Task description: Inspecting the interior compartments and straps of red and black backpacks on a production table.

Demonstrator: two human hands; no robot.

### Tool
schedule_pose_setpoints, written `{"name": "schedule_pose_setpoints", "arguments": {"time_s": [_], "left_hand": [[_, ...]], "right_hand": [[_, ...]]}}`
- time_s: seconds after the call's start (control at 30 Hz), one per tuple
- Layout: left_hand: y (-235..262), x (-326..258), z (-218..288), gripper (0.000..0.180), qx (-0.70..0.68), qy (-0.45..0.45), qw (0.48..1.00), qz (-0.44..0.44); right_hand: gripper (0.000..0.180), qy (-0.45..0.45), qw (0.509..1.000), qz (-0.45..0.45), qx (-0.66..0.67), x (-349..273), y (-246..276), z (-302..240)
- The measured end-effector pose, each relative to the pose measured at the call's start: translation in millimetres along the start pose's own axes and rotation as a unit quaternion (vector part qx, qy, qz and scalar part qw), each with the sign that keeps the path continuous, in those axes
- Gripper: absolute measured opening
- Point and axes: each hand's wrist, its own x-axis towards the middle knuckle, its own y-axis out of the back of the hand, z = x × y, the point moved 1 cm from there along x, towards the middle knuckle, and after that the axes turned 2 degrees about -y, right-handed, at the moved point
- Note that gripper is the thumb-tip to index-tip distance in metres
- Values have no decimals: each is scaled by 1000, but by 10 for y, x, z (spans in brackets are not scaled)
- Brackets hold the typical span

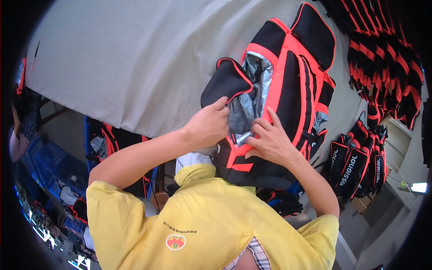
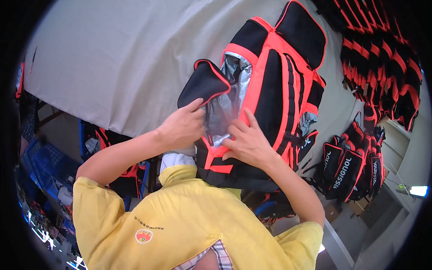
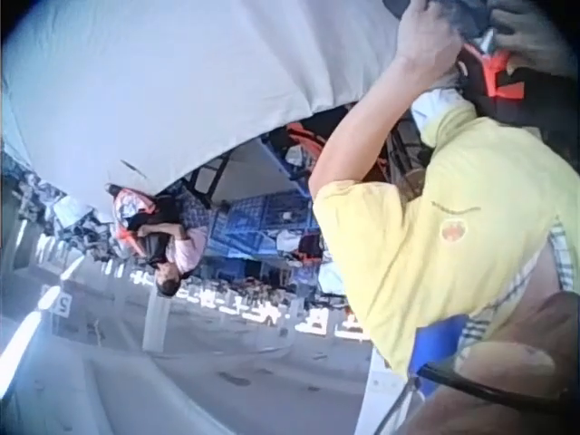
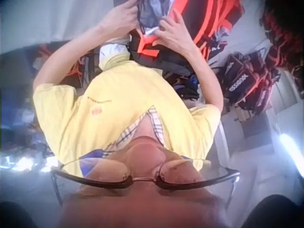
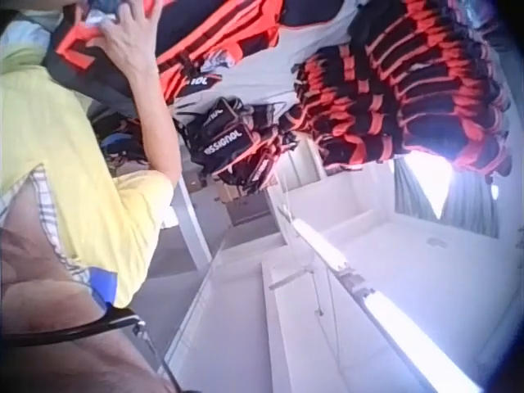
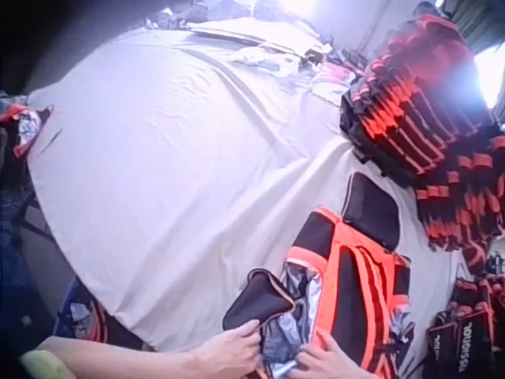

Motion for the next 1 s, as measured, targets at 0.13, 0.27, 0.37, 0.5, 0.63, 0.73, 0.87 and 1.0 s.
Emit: {"name": "schedule_pose_setpoints", "arguments": {"time_s": [0.13, 0.27, 0.37, 0.5, 0.63, 0.73, 0.87, 1.0], "left_hand": [[-184, -822, 39, 4, -180, 113, 959, 186], [-315, -1071, 437, 14, -203, 229, 933, 189], [-118, -967, 313, 19, -237, 221, 929, 181], [268, -739, 75, 31, -262, 154, 933, 194], [271, -205, -39, 26, -274, 171, 908, 267], [244, 349, -158, 23, -295, 219, 904, 219], [-118, 1017, -404, 32, -139, 298, 899, 291], [-370, 1081, -512, 44, -215, 358, 856, 304]], "right_hand": [[36, -79, 997, 24, 9, -615, 351, 61], [32, -76, 997, 6, 1, -720, 357, -162], [34, -139, 987, 36, 67, -571, 457, -62], [37, -276, 938, 161, 136, -372, 433, -18], [68, -400, 878, 218, 149, 19, 485, 256], [92, -478, 849, 202, 101, 314, 523, 521], [102, -545, 835, 70, 34, 566, 305, 865], [58, -443, 849, 153, 245, 38, -19, 1441]]}}
